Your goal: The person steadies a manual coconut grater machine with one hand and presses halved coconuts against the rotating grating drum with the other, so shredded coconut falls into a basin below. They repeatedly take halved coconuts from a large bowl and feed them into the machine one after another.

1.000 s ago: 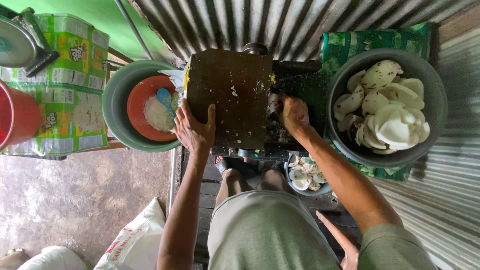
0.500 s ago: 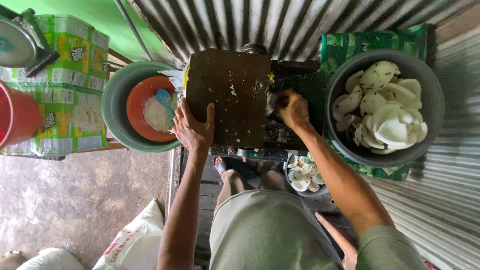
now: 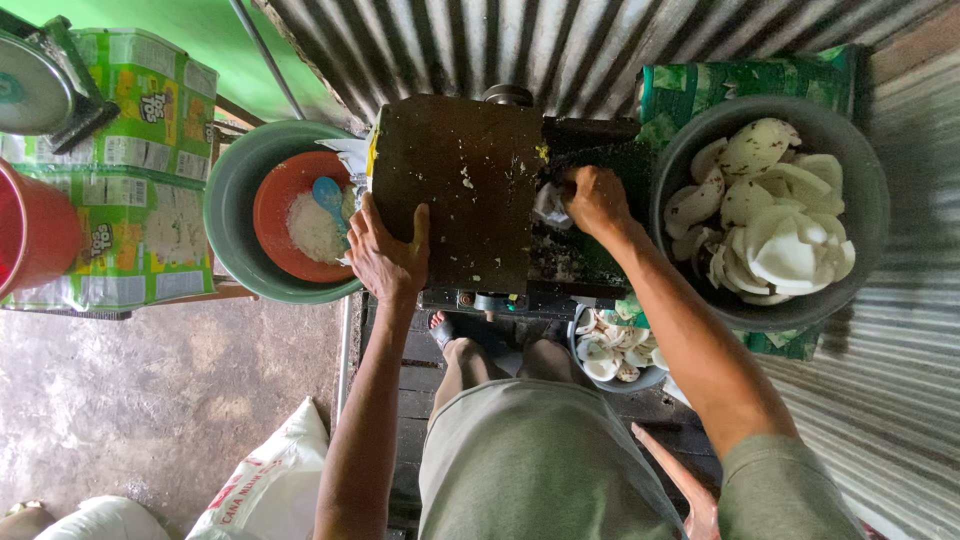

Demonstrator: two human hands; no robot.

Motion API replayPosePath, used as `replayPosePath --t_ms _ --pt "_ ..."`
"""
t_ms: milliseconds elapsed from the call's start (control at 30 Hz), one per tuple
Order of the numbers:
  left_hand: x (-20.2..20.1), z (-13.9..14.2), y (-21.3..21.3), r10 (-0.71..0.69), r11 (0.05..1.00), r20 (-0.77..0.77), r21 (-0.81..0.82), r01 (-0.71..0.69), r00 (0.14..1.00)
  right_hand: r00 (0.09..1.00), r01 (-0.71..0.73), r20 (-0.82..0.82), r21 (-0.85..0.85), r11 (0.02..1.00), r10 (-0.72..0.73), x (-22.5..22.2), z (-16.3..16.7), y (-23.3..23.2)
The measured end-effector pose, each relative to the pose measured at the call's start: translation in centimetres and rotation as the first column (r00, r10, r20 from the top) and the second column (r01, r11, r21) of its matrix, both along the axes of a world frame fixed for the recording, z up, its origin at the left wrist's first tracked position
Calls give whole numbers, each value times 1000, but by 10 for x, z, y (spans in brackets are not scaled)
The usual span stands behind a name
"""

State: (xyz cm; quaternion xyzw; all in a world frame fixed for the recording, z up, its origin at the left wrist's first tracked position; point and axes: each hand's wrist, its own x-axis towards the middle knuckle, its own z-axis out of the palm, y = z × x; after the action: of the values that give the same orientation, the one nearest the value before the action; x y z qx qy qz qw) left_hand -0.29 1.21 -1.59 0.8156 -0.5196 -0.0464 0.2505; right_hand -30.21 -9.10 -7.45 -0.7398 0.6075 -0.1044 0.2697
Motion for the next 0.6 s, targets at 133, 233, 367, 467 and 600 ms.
replayPosePath --t_ms 133,233,367,467,600 --pt "-1 1 1 7 1000 -3 11 -7 1000 994 7 108 -139 990 8 -9 -2 25" --pt "0 2 -1 14 1000 9 3 -14 1000 997 8 74 -120 993 1 -18 -8 40" --pt "-1 2 -1 18 1000 -21 17 -18 1000 999 -39 -7 -496 867 41 -12 -22 47" --pt "0 0 0 11 1000 8 -8 -11 1000 999 9 50 -358 934 9 -9 -21 43" --pt "0 -2 0 17 1000 20 -8 -17 1000 995 17 100 -189 982 2 -9 -11 37"
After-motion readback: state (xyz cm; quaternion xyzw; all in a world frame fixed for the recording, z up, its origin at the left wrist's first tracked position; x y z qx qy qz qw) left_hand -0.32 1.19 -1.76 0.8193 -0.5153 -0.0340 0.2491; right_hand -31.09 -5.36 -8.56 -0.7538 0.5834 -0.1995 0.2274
